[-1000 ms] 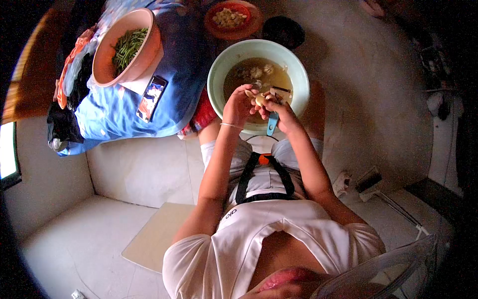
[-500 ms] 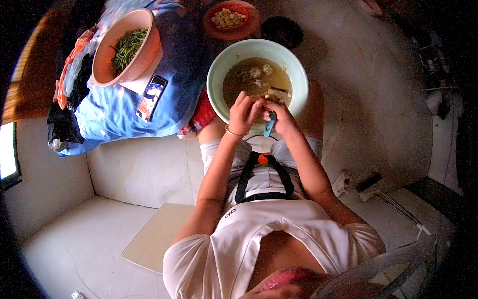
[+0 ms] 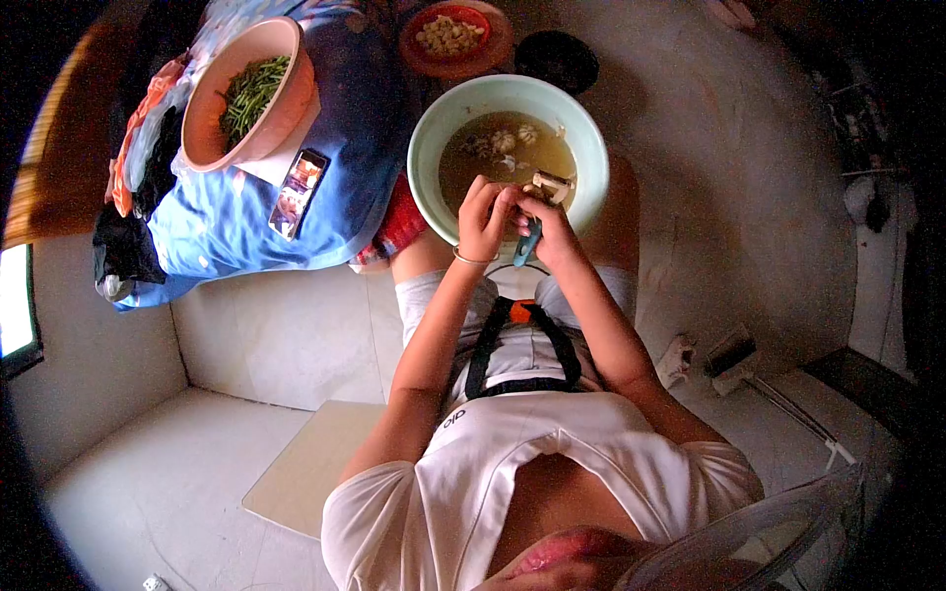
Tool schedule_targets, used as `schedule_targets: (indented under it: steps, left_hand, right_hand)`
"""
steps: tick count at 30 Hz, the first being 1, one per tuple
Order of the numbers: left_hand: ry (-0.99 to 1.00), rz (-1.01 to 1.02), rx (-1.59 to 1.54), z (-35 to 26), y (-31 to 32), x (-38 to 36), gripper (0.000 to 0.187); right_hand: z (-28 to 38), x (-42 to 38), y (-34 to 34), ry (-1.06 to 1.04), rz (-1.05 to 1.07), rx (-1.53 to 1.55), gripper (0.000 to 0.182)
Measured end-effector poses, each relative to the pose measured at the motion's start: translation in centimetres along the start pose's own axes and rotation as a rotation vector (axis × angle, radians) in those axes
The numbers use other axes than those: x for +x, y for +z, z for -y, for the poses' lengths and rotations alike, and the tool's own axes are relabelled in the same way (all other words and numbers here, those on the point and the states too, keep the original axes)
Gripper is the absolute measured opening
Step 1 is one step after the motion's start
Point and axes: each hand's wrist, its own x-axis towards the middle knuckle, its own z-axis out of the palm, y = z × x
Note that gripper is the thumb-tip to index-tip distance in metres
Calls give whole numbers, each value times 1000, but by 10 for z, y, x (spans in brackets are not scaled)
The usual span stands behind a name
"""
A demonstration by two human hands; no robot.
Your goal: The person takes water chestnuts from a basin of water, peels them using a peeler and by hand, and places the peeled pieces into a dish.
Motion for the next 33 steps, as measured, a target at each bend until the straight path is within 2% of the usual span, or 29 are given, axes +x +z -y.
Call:
schedule_targets:
  steps: [3, 5, 6, 8, 11, 15, 17, 19, 22, 25, 26, 33]
  left_hand:
    - [6, -4, 28, 2, 0, 0, 17]
    - [86, -25, 59, -1, 0, 2, 16]
    - [87, -28, 61, 0, 0, 2, 16]
    - [11, 38, 23, 0, -2, 2, 16]
    - [49, 101, 109, -8, -8, 5, 18]
    - [-20, 46, 39, -19, -12, 6, 19]
    - [28, 30, 50, -10, -9, 2, 19]
    - [77, 16, 59, -7, -7, 0, 19]
    - [37, -24, 75, -11, -2, -3, 23]
    - [-20, -49, 66, -14, 4, -4, 24]
    - [18, -47, 90, -19, 4, -2, 25]
    - [33, -120, 115, -11, 8, -4, 24]
  right_hand:
    - [-2, -1, 3, -24, -28, -40, 12]
    - [1, -4, 9, -85, -54, -41, 13]
    - [-2, 1, 2, -78, -2, -73, 12]
    - [-1, 2, 0, -69, -19, -99, 12]
    - [2, 0, 1, -87, 2, -109, 13]
    - [0, 1, 3, -115, -6, -123, 15]
    - [-1, 2, 7, -236, 55, -136, 18]
    - [-2, 1, 8, -254, 44, -163, 18]
    - [-2, 1, 15, -498, -43, -407, 18]
    - [1, -4, 16, -525, -81, -508, 19]
    - [0, -4, 15, -515, -137, -541, 20]
    - [-4, -3, 18, -657, -138, -658, 17]
